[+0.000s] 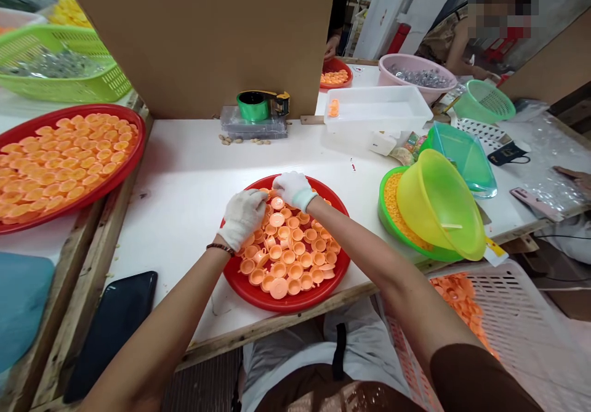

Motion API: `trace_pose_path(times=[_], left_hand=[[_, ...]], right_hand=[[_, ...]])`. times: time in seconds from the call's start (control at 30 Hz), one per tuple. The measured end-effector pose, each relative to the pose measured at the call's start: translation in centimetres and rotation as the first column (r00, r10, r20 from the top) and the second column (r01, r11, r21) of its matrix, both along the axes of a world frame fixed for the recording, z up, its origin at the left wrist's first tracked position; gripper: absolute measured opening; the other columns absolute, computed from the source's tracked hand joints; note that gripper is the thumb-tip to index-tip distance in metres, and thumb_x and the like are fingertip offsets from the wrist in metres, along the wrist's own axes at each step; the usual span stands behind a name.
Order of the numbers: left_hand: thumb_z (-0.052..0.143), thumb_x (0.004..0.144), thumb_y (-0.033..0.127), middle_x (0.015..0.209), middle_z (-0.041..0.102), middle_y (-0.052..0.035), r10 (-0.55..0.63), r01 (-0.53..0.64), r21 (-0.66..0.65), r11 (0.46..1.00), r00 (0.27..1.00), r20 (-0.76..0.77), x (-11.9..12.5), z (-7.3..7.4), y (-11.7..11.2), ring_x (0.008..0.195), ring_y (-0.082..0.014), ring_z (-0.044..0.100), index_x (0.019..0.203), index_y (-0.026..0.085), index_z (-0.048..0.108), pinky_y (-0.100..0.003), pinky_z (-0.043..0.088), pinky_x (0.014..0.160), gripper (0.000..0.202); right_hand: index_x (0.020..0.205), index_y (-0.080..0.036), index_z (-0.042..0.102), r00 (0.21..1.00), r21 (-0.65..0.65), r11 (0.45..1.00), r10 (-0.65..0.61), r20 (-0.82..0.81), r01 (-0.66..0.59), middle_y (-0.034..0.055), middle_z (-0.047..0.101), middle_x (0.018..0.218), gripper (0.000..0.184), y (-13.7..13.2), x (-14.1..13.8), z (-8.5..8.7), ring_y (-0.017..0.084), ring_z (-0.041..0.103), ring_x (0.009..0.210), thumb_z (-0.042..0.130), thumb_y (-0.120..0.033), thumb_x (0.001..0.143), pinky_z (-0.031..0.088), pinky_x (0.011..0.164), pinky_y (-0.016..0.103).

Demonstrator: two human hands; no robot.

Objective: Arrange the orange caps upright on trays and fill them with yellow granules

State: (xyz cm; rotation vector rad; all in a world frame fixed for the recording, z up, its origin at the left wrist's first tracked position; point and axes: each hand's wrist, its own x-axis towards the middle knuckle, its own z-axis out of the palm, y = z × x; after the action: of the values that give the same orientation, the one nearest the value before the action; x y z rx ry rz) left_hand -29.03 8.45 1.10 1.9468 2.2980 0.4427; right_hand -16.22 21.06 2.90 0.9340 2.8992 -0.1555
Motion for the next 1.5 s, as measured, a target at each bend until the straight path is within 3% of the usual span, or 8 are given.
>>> trace_pose_path(times=[0.17,0.27,0.4,0.67,1.03,1.23,1.37,1.5], left_hand=[[0.044,0.099,0.034,0.108,0.073,-0.0122,0.162,-0.166,0.067,0.984,0.985,0.063,-1.1,1.0,-5.1,0.098,-0.0257,0.068,0.104,0.016,0.073,-0.038,0.051,0.090,0.035],[0.055,0.093,0.046,0.106,0.073,-0.0122,0.197,-0.199,0.029,0.980,0.977,0.077,-0.8,0.6,-8.5,0.092,-0.0285,0.068,0.104,0.017,0.072,-0.041,0.052,0.082,0.037],[0.059,0.088,0.036,0.106,0.074,-0.0115,0.193,-0.193,-0.009,0.981,0.977,0.086,-0.1,-0.5,-10.9,0.093,-0.0282,0.069,0.106,0.018,0.070,-0.040,0.052,0.083,0.028],[0.049,0.095,0.027,0.107,0.071,-0.0116,0.197,-0.197,0.090,0.976,0.980,0.009,0.8,0.7,-12.0,0.097,-0.0261,0.065,0.094,0.020,0.066,-0.041,0.049,0.087,0.019],[0.040,0.102,0.038,0.098,0.070,-0.0130,0.367,-0.362,0.067,0.930,0.895,-0.255,-3.2,-1.9,-16.1,0.079,-0.0277,0.060,0.091,0.018,0.072,-0.042,0.040,0.071,0.040],[0.044,0.101,0.036,0.116,0.072,-0.0121,0.176,-0.171,0.092,0.981,0.983,-0.047,-0.9,-0.4,-13.4,0.100,-0.0267,0.066,0.108,0.018,0.072,-0.040,0.047,0.087,0.034],[0.052,0.094,0.027,0.119,0.074,-0.0061,0.007,-0.007,-0.005,1.000,0.999,-0.049,0.5,0.2,-9.4,0.102,-0.0269,0.065,0.107,0.024,0.071,-0.043,0.045,0.089,0.023],[0.053,0.091,0.025,0.113,0.074,-0.0093,-0.021,0.016,-0.071,0.997,0.997,-0.071,0.6,0.5,-7.6,0.100,-0.0286,0.064,0.107,0.022,0.068,-0.044,0.043,0.086,0.022]], right_hand=[[0.130,-0.020,0.069,0.989,0.124,0.982,0.144,-0.025,-0.140,0.0115,0.071,0.122,0.038,-0.9,2.3,-0.6,0.027,0.058,0.111,0.044,-0.015,0.102,0.035,0.089,0.040],[0.119,-0.019,0.074,0.995,0.090,0.991,0.099,0.017,-0.101,0.0129,0.070,0.116,0.034,-1.7,2.6,-0.1,0.028,0.057,0.106,0.046,-0.034,0.106,0.035,0.085,0.041],[0.105,-0.016,0.076,0.994,0.025,0.999,0.032,0.102,-0.035,0.0161,0.067,0.115,0.044,-2.2,1.4,0.5,0.032,0.055,0.105,0.055,-0.054,0.100,0.037,0.082,0.041],[0.108,-0.016,0.074,0.980,0.115,0.974,0.188,0.057,-0.194,0.0148,0.069,0.109,0.033,-3.2,2.7,0.5,0.026,0.053,0.099,0.042,-0.009,0.100,0.032,0.082,0.039],[0.108,-0.016,0.074,0.978,0.074,0.975,0.206,0.042,-0.209,0.0165,0.068,0.111,0.029,-4.0,2.6,1.3,0.025,0.054,0.096,0.047,-0.011,0.099,0.033,0.082,0.037],[0.110,-0.018,0.074,0.967,0.060,0.966,0.252,0.033,-0.253,0.0140,0.070,0.107,0.032,-4.5,4.1,0.2,0.026,0.054,0.096,0.044,-0.012,0.100,0.031,0.083,0.039],[0.116,-0.023,0.072,0.938,0.025,0.938,0.346,0.021,-0.347,0.0087,0.069,0.114,0.027,-4.9,4.7,-0.1,0.024,0.055,0.095,0.052,-0.035,0.104,0.030,0.077,0.037],[0.114,-0.020,0.072,0.904,0.036,0.904,0.423,0.061,-0.425,0.0105,0.069,0.114,0.029,-4.9,4.4,0.3,0.025,0.056,0.097,0.049,-0.036,0.106,0.030,0.077,0.037]])
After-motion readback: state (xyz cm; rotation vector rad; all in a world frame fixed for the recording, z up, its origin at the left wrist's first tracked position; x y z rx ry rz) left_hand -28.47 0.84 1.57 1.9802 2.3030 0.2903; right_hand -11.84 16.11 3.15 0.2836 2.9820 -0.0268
